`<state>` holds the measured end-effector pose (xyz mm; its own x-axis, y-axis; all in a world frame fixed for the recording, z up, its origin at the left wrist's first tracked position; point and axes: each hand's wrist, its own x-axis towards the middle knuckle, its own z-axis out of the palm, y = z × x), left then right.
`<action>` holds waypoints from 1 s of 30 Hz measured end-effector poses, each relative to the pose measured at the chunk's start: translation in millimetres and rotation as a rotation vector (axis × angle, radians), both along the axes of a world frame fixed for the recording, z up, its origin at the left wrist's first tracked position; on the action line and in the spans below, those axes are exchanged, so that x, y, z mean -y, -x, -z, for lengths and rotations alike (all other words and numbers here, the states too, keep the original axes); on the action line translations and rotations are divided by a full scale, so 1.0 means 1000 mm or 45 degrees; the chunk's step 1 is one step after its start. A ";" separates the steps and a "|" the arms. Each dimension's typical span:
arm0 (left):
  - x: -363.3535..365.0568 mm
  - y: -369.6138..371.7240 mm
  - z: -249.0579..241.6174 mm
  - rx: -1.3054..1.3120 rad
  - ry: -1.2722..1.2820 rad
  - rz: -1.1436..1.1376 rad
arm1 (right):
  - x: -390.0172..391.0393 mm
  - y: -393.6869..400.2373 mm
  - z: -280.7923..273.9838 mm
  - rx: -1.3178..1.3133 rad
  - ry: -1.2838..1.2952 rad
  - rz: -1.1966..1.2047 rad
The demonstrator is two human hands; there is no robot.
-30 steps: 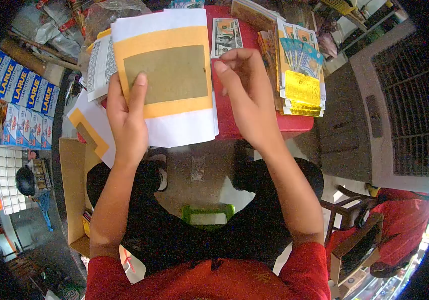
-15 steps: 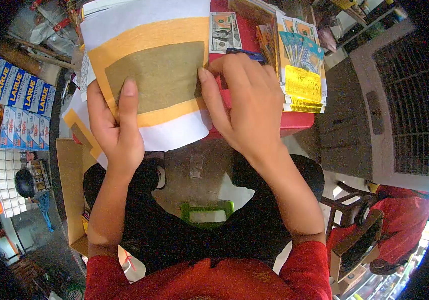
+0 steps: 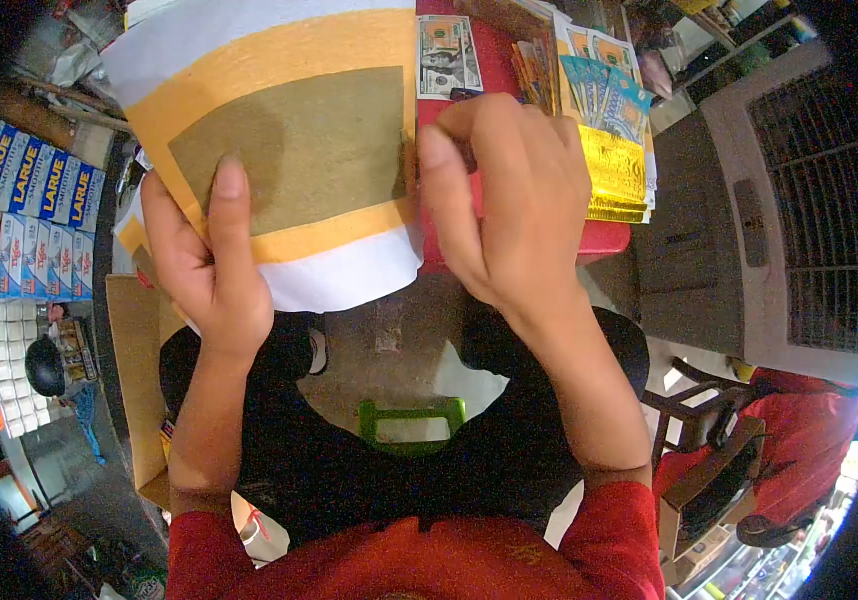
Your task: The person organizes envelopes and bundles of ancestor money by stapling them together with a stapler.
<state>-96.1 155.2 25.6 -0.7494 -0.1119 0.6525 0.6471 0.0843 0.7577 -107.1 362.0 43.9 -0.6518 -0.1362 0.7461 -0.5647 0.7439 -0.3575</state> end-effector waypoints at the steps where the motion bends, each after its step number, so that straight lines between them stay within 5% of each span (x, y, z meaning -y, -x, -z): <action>1: 0.001 0.000 0.000 -0.013 0.019 -0.005 | 0.001 0.000 -0.003 -0.059 -0.115 0.016; 9: -0.002 0.000 0.003 -0.096 0.104 -0.067 | 0.003 0.006 0.004 -0.215 -0.355 0.012; 30: 0.001 -0.003 0.000 -0.076 0.163 -0.167 | 0.010 -0.001 0.004 0.122 0.224 -0.101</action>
<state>-92.7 154.5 25.4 -0.6933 -0.1189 0.7108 0.6680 0.2640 0.6957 -105.9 352.0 40.3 -0.7135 -0.0634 0.6978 -0.5762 0.6198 -0.5328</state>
